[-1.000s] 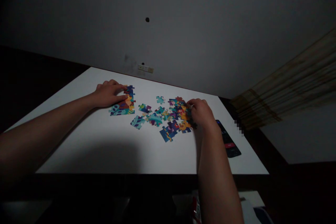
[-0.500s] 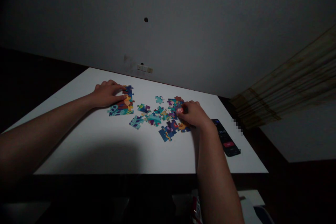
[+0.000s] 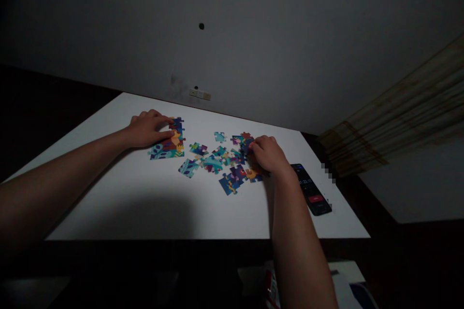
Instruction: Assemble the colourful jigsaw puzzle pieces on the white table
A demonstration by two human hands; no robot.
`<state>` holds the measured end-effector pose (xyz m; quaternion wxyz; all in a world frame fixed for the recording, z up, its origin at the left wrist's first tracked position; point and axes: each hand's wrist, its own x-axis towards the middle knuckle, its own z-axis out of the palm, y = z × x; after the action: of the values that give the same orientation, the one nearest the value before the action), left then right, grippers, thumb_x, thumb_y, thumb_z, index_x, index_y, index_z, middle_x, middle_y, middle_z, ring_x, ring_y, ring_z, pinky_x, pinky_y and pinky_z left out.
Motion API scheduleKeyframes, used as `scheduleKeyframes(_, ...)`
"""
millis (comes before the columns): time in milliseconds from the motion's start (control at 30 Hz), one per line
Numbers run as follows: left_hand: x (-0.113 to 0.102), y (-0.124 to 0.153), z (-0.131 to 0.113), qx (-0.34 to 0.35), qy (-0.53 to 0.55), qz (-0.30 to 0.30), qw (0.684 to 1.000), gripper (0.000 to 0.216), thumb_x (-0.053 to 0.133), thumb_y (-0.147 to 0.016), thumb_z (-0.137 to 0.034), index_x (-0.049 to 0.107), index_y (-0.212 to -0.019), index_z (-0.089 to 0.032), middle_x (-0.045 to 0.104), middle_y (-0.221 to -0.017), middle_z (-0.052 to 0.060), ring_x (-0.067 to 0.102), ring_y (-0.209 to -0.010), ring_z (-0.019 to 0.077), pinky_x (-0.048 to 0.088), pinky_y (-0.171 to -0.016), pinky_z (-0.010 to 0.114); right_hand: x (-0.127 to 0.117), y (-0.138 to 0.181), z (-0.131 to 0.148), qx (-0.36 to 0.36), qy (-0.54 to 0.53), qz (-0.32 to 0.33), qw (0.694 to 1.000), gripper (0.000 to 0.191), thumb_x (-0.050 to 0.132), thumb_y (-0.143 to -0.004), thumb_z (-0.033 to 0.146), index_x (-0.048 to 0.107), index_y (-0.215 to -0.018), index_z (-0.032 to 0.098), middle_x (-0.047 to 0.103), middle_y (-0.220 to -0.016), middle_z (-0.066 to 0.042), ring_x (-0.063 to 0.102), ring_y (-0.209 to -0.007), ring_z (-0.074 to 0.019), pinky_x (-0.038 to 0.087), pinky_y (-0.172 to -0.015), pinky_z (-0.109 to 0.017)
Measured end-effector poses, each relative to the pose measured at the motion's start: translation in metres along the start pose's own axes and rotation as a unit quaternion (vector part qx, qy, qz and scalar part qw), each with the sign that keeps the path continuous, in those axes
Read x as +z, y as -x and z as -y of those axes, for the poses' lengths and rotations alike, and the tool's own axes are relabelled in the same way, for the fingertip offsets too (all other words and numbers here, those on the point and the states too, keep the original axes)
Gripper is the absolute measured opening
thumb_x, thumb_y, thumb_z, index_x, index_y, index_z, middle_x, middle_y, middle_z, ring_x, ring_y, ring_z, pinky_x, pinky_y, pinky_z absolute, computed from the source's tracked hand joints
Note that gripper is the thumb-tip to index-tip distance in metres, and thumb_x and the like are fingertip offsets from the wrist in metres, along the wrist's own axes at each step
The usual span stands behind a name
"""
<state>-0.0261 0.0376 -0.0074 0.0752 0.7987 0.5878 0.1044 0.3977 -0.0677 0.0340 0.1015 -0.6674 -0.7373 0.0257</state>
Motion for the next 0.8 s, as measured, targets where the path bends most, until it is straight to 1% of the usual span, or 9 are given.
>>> scheduleKeyframes(100,-0.001,0.001,-0.001,0.003,0.001,0.001,1.0,0.072,0.052,-0.093,-0.075,0.067,-0.153,-0.037,0.058,-0.153,0.015,0.052,-0.14,0.0465,0.039,-0.115,0.06,-0.002,0.003,0.004,0.0,-0.003,-0.009,1.0,0.031,0.052,-0.102,0.031,0.08,-0.09,0.025,0.078,-0.109,-0.016,0.068,-0.112,-0.0377,0.053,-0.102,-0.053)
scheduleKeyframes(167,-0.002,0.001,-0.001,0.004,0.0,0.004,1.0,0.071,0.051,-0.094,-0.074,0.067,-0.153,-0.037,0.058,-0.153,0.015,0.051,-0.141,0.0459,0.039,-0.116,0.059,-0.004,0.006,0.014,-0.019,-0.02,-0.033,0.999,0.026,0.059,-0.099,0.031,0.082,-0.108,0.025,0.077,-0.12,-0.016,0.065,-0.122,-0.0398,0.051,-0.109,-0.057)
scheduleKeyframes(233,-0.002,0.001,-0.001,0.003,-0.001,0.005,1.0,0.071,0.051,-0.094,-0.075,0.067,-0.153,-0.038,0.058,-0.153,0.015,0.052,-0.14,0.0451,0.04,-0.115,0.058,-0.004,0.008,0.029,-0.065,-0.062,-0.04,0.995,0.031,0.065,-0.099,0.032,0.08,-0.125,0.029,0.075,-0.132,-0.013,0.063,-0.13,-0.0387,0.049,-0.114,-0.057)
scheduleKeyframes(367,-0.004,0.0,-0.003,0.001,-0.006,0.005,1.0,0.071,0.05,-0.095,-0.076,0.066,-0.154,-0.039,0.058,-0.154,0.014,0.052,-0.14,0.0454,0.039,-0.116,0.058,-0.001,0.009,0.063,-0.177,-0.125,0.05,0.975,0.04,0.082,-0.093,0.043,0.077,-0.133,0.035,0.07,-0.14,-0.009,0.061,-0.136,-0.0356,0.048,-0.119,-0.056)
scheduleKeyframes(433,-0.004,0.0,-0.004,-0.001,-0.006,0.006,1.0,0.071,0.051,-0.095,-0.074,0.066,-0.154,-0.038,0.057,-0.155,0.015,0.051,-0.141,0.0461,0.039,-0.116,0.059,0.002,0.009,0.075,-0.204,-0.134,0.093,0.965,0.045,0.09,-0.087,0.047,0.077,-0.13,0.037,0.068,-0.141,-0.008,0.061,-0.136,-0.0351,0.048,-0.12,-0.056)
scheduleKeyframes(500,-0.004,0.001,-0.004,-0.002,0.001,0.006,1.0,0.07,0.053,-0.095,-0.073,0.067,-0.153,-0.037,0.057,-0.155,0.015,0.051,-0.141,0.0464,0.038,-0.116,0.06,0.005,0.008,0.08,-0.214,-0.15,0.106,0.959,0.042,0.092,-0.085,0.045,0.078,-0.124,0.036,0.069,-0.14,-0.007,0.061,-0.136,-0.0336,0.049,-0.119,-0.053)
scheduleKeyframes(633,-0.003,0.0,-0.004,0.002,0.007,0.0,1.0,0.07,0.053,-0.095,-0.073,0.068,-0.152,-0.036,0.058,-0.154,0.015,0.051,-0.141,0.0467,0.038,-0.116,0.06,0.011,0.006,0.073,-0.163,-0.223,0.087,0.957,0.013,0.076,-0.097,0.039,0.076,-0.106,0.03,0.076,-0.115,-0.007,0.07,-0.112,-0.0292,0.057,-0.102,-0.048)
scheduleKeyframes(700,-0.002,0.0,-0.004,0.005,0.006,-0.004,1.0,0.07,0.054,-0.094,-0.074,0.069,-0.151,-0.035,0.059,-0.152,0.015,0.051,-0.141,0.0468,0.039,-0.115,0.059,0.014,0.004,0.066,-0.112,-0.263,0.056,0.957,0.013,0.066,-0.102,0.04,0.074,-0.101,0.029,0.076,-0.102,-0.006,0.071,-0.099,-0.0278,0.058,-0.091,-0.045)
scheduleKeyframes(800,-0.002,-0.001,-0.003,0.008,0.014,-0.008,1.0,0.069,0.056,-0.093,-0.073,0.071,-0.149,-0.035,0.061,-0.151,0.015,0.052,-0.14,0.0471,0.04,-0.115,0.059,0.016,-0.001,0.055,-0.07,-0.274,-0.002,0.959,0.017,0.06,-0.103,0.039,0.073,-0.106,0.029,0.077,-0.106,-0.007,0.07,-0.101,-0.0292,0.057,-0.091,-0.046)
